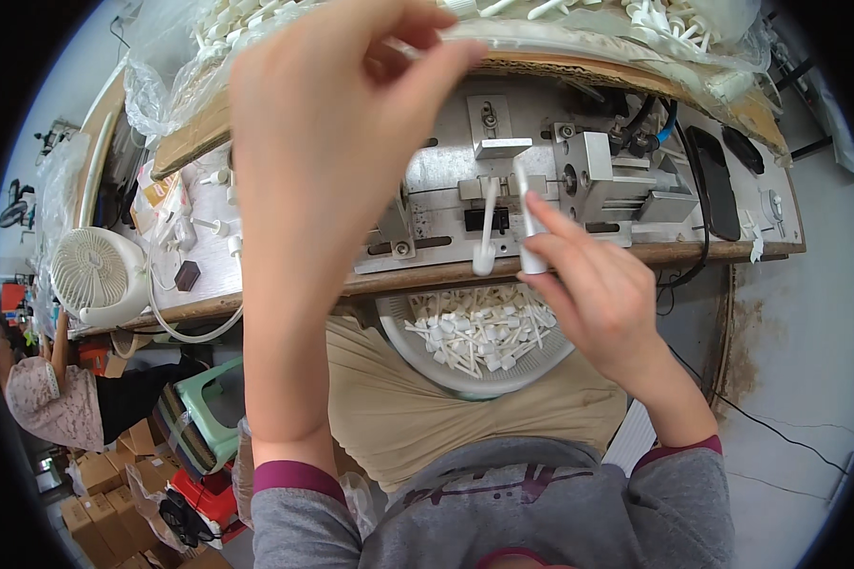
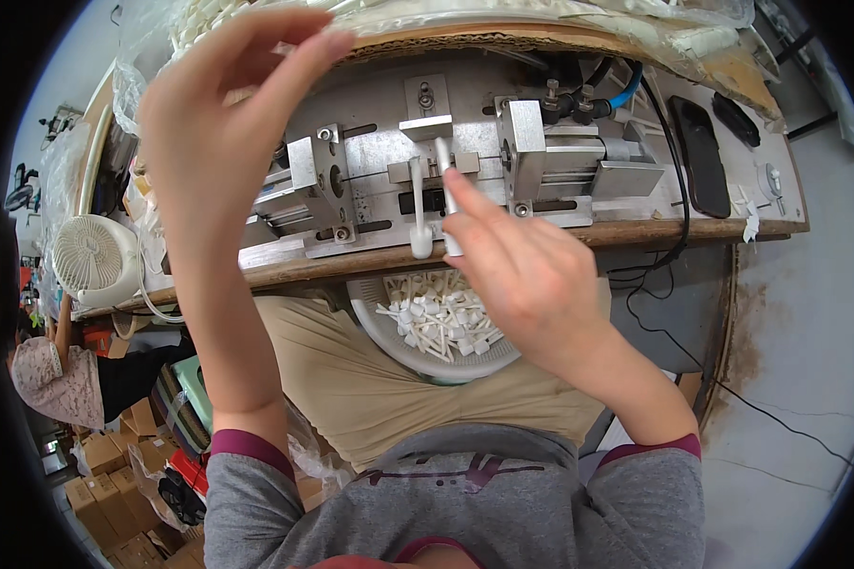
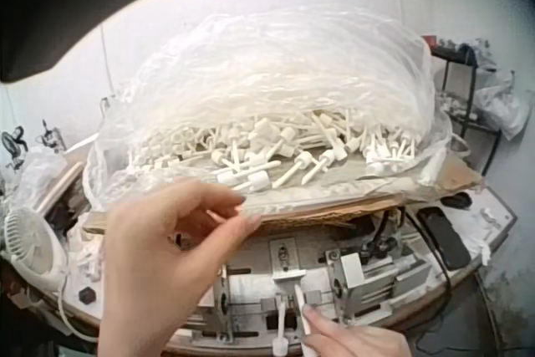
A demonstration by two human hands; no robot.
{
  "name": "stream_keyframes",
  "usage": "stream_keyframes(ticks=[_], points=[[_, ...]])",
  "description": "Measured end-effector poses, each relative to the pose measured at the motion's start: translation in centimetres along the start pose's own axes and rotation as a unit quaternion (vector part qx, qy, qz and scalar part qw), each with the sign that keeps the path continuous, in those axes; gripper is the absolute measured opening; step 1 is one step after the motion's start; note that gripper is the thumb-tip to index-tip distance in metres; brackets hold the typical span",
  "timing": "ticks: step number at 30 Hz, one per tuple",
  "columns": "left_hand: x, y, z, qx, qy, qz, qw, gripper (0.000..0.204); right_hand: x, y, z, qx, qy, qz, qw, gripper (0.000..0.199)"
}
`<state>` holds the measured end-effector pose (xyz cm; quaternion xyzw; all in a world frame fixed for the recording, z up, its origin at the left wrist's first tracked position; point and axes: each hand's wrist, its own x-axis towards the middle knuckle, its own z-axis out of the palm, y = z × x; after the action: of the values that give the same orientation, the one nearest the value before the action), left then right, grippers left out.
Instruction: Manually assemble small plastic white components using a specialized workbench fixture.
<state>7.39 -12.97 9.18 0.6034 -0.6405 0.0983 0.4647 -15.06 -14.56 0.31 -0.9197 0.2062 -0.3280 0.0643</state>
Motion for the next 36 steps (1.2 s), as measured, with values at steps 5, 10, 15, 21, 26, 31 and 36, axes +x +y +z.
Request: stream_keyframes(ticks=[5,10,15,21,26,31,36], points=[[4.4,-1.8,3.4,0.168,-0.070,-0.088,0.979,0.034,1.8,-1.5,1.6,-0.084,-0.086,-0.023,0.992,0.027],[4.3,-0.5,2.8,0.153,-0.102,-0.033,0.982,0.032,2.9,-1.0,1.5,-0.064,-0.112,-0.013,0.992,0.031],[-0.3,-0.3,0.6,-0.042,-0.063,0.019,0.997,0.024,3.6,-1.0,0.6,-0.059,-0.112,-0.040,0.991,0.019],[-8.8,1.7,-0.4,-0.067,-0.098,-0.041,0.992,0.042,11.5,4.0,-3.5,0.218,0.004,0.098,0.971,0.031],[-11.9,2.5,1.9,0.061,-0.152,0.008,0.986,0.030,19.6,5.8,0.4,0.034,0.076,-0.014,0.996,0.036],[-11.1,2.1,2.8,0.124,-0.185,0.018,0.975,0.027,21.1,4.3,0.9,-0.029,-0.074,0.128,0.989,0.040],[-10.9,1.6,2.8,0.095,-0.196,0.008,0.976,0.029,18.8,3.2,-3.3,0.111,-0.142,0.167,0.969,0.035]])
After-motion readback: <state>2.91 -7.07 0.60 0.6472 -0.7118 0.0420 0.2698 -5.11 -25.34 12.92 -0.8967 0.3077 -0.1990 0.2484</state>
